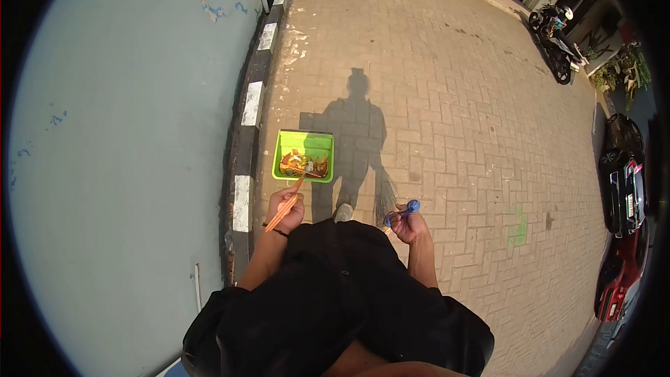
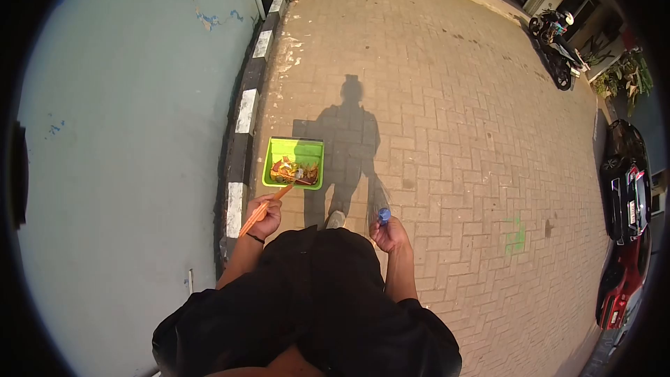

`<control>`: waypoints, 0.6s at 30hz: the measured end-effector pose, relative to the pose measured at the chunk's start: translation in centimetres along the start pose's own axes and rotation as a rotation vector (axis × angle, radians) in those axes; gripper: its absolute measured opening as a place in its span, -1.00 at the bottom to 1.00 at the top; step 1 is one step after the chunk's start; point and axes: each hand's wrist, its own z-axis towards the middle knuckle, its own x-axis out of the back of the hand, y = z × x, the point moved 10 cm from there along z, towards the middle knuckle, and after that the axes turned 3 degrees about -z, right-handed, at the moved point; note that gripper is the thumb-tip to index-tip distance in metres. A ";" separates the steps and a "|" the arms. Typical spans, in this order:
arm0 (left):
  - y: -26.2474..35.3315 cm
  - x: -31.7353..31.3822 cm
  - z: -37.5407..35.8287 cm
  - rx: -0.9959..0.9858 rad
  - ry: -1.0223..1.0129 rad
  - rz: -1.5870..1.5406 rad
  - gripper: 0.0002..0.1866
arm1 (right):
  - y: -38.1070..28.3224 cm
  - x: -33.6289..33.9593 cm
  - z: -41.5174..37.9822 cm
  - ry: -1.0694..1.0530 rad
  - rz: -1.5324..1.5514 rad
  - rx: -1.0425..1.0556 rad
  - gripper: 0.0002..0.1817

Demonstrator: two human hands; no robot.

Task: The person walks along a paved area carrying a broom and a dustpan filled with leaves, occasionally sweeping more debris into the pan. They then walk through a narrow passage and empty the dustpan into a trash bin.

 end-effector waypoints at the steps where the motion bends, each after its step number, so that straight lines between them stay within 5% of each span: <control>1: 0.6 -2.2 1.8 -0.005 0.001 0.000 -0.96 | -2.7 -3.1 1.4 -0.023 -0.009 -0.032 -0.79; 2: 1.5 -3.6 4.2 0.019 -0.001 -0.067 -0.74 | -5.3 -6.0 2.6 -0.041 -0.023 -0.064 -0.75; 5: 3.5 -9.8 10.4 -0.017 -0.007 -0.073 -0.93 | -13.8 -13.6 6.7 -0.100 -0.074 -0.057 -0.75; 10: 7.7 -18.0 25.4 -0.011 0.003 -0.078 -0.81 | -28.1 -19.7 16.9 -0.193 0.084 -0.025 -0.86; 14: 13.5 -25.2 39.7 -0.110 0.061 0.035 -0.90 | -38.2 -23.8 24.1 -0.151 0.074 0.081 -0.90; 18: 16.5 -38.0 50.1 -0.075 0.120 0.039 -0.87 | -49.0 -31.4 29.7 -0.118 0.123 0.118 -0.92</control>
